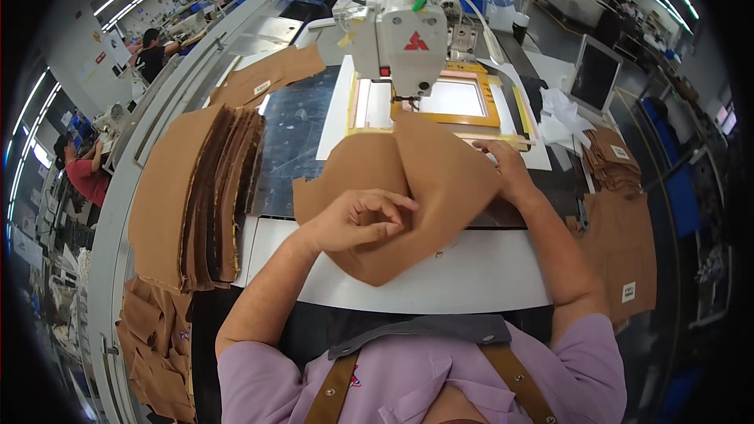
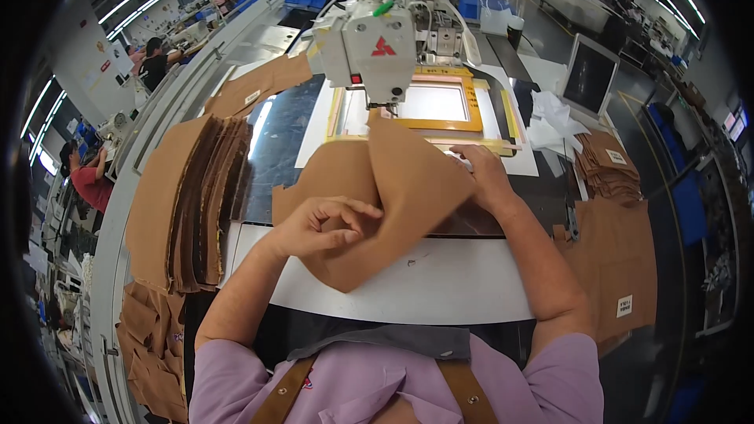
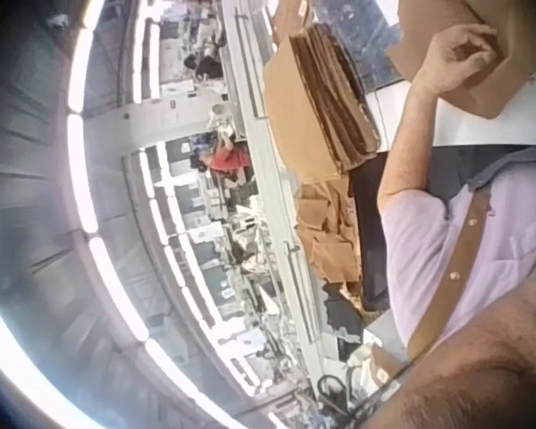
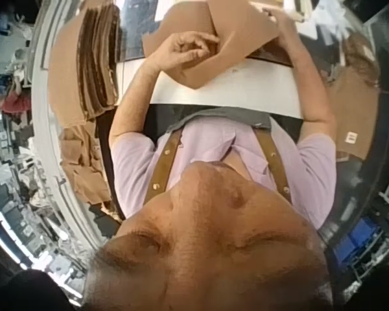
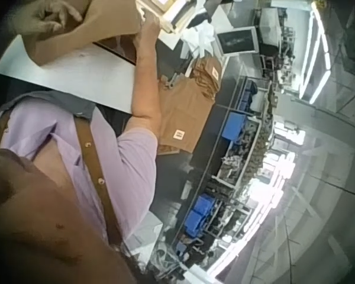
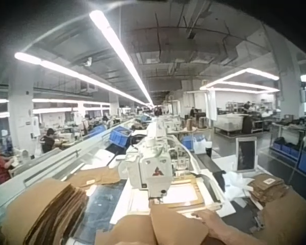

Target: Sewing a small rectangular label onto a brown leather or fabric component using an industrial sewing machine.

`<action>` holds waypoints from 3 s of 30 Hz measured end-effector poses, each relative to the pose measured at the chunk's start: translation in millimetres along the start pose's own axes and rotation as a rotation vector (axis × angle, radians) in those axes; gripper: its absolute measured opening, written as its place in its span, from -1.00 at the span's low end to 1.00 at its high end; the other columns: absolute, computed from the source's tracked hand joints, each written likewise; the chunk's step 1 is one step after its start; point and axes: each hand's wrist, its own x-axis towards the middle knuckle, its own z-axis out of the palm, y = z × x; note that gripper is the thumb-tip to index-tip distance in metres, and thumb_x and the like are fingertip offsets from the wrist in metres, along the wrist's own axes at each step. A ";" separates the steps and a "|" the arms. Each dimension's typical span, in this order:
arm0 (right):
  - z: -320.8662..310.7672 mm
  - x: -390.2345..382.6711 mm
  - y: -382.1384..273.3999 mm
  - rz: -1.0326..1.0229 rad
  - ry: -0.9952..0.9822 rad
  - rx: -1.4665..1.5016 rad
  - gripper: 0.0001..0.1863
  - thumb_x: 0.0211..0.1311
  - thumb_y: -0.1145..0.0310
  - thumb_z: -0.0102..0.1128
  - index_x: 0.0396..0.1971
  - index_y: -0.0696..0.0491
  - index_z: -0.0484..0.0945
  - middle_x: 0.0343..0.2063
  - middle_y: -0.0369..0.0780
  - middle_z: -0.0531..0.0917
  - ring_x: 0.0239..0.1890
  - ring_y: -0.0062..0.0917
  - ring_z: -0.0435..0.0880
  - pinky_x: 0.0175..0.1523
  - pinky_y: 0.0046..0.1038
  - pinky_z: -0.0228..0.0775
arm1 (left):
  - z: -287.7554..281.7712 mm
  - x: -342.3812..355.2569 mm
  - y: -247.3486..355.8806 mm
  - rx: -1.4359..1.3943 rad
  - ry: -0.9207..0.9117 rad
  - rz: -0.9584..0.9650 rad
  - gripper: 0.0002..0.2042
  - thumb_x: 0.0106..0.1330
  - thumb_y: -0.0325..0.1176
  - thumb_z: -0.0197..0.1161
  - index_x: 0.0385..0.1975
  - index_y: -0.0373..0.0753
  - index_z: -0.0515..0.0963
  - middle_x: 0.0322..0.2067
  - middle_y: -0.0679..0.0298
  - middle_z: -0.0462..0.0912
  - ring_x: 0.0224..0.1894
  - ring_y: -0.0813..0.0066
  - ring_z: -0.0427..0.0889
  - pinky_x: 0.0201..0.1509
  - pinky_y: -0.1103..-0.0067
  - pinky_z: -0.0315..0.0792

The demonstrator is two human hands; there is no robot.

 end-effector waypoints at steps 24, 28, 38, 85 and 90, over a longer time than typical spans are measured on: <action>4.5 -14.2 -10.2 0.024 -0.285 -0.123 -0.46 0.23 0.01 0.36 -0.01 0.15 0.58 -0.08 -0.04 0.61 -0.05 -0.22 0.60 0.09 -0.32 0.45 | -16.1 -23.5 -19.7 0.801 0.518 -0.578 -0.70 0.06 -0.35 0.59 -0.43 -0.30 0.53 -0.41 0.31 0.64 -0.43 0.38 0.59 -0.25 0.49 0.50; -49.4 -32.3 -69.8 0.022 -0.207 0.159 -0.62 0.26 0.14 0.38 -0.23 0.19 0.58 -0.29 -0.13 0.63 -0.30 -0.41 0.58 -0.14 -0.39 0.44 | -9.4 -49.6 27.5 0.189 0.593 -0.255 -0.81 0.18 -0.43 0.51 -0.38 -0.29 0.58 -0.56 0.48 0.53 -0.46 0.72 0.50 -0.36 0.63 0.39; -140.4 -66.3 -124.9 -0.077 0.185 0.535 -0.79 0.34 0.36 0.35 -0.23 0.21 0.63 -0.40 -0.31 0.72 -0.33 -0.78 0.60 -0.24 -0.66 0.40 | 4.8 -65.8 141.5 0.398 0.857 0.183 -0.84 0.31 -0.40 0.42 -0.33 -0.39 0.66 -0.56 0.45 0.57 -0.52 0.79 0.43 -0.42 0.74 0.28; 5.7 201.9 183.4 0.524 0.262 -0.367 -0.72 0.34 0.07 0.18 -0.21 -0.08 0.73 -0.16 -0.14 0.76 -0.06 -0.25 0.73 0.02 -0.24 0.56 | -141.5 219.2 -156.4 1.077 0.603 -0.329 -0.62 0.27 -0.14 0.32 0.01 -0.21 0.64 -0.05 0.05 0.71 0.03 0.07 0.66 0.13 0.25 0.46; -4.2 174.2 172.3 0.240 0.264 -0.164 -0.70 0.33 0.11 0.20 -0.07 -0.07 0.67 -0.17 -0.12 0.76 -0.09 -0.24 0.73 -0.01 -0.24 0.55 | -145.7 186.8 -141.9 1.062 0.576 -0.315 -0.62 0.28 -0.16 0.30 0.03 -0.21 0.64 -0.04 0.05 0.70 0.06 0.09 0.65 0.19 0.23 0.42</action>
